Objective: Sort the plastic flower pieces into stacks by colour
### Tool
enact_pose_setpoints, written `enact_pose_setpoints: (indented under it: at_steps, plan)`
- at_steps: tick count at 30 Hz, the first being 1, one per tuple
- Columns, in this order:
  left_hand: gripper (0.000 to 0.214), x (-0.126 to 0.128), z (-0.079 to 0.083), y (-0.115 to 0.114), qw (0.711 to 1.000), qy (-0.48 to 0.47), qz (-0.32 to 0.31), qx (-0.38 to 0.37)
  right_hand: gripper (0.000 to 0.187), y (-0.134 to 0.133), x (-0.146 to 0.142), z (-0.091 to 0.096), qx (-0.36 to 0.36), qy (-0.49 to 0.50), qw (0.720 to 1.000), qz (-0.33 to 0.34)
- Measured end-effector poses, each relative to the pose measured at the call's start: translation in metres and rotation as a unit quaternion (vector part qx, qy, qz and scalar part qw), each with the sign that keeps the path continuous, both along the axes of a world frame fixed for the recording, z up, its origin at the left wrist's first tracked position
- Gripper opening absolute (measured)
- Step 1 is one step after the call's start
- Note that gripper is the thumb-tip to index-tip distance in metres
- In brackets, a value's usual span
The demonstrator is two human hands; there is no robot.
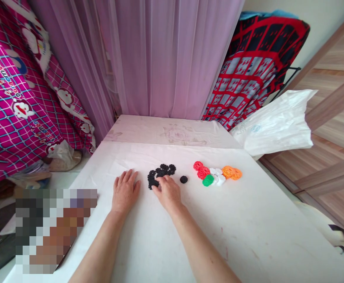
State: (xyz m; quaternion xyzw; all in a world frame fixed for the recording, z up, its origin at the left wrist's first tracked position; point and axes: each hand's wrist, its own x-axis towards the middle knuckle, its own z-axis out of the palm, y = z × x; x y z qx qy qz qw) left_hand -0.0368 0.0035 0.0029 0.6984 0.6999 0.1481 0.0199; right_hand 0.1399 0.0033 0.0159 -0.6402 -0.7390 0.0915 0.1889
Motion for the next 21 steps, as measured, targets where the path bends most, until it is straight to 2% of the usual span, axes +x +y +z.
enact_pose_setpoints:
  at_steps: [4,8,11,13,17,21]
  plan:
    - [0.047,-0.001,-0.001,0.000,1.000,0.001,-0.003,0.002,0.018,-0.003,-0.001,-0.010,0.042,-0.006,0.999,0.005]
    - [0.048,-0.002,-0.001,0.000,1.000,0.001,-0.006,0.003,0.015,-0.006,0.008,-0.023,0.110,0.033,0.993,0.003]
    - [0.048,-0.002,-0.001,0.000,1.000,0.003,-0.004,-0.007,0.016,-0.005,0.035,-0.026,0.166,0.067,0.984,-0.016]
    - [0.048,-0.002,0.000,0.000,1.000,0.005,-0.002,-0.010,0.018,-0.003,0.060,-0.024,0.191,0.074,0.977,-0.061]
    - [0.048,-0.002,-0.001,0.001,1.000,0.009,0.000,-0.003,0.020,0.005,0.100,-0.016,0.174,0.037,0.974,-0.140]
    - [0.047,-0.003,-0.004,0.002,1.000,0.007,-0.001,0.006,0.018,0.007,0.108,-0.012,0.120,-0.007,0.984,-0.134]
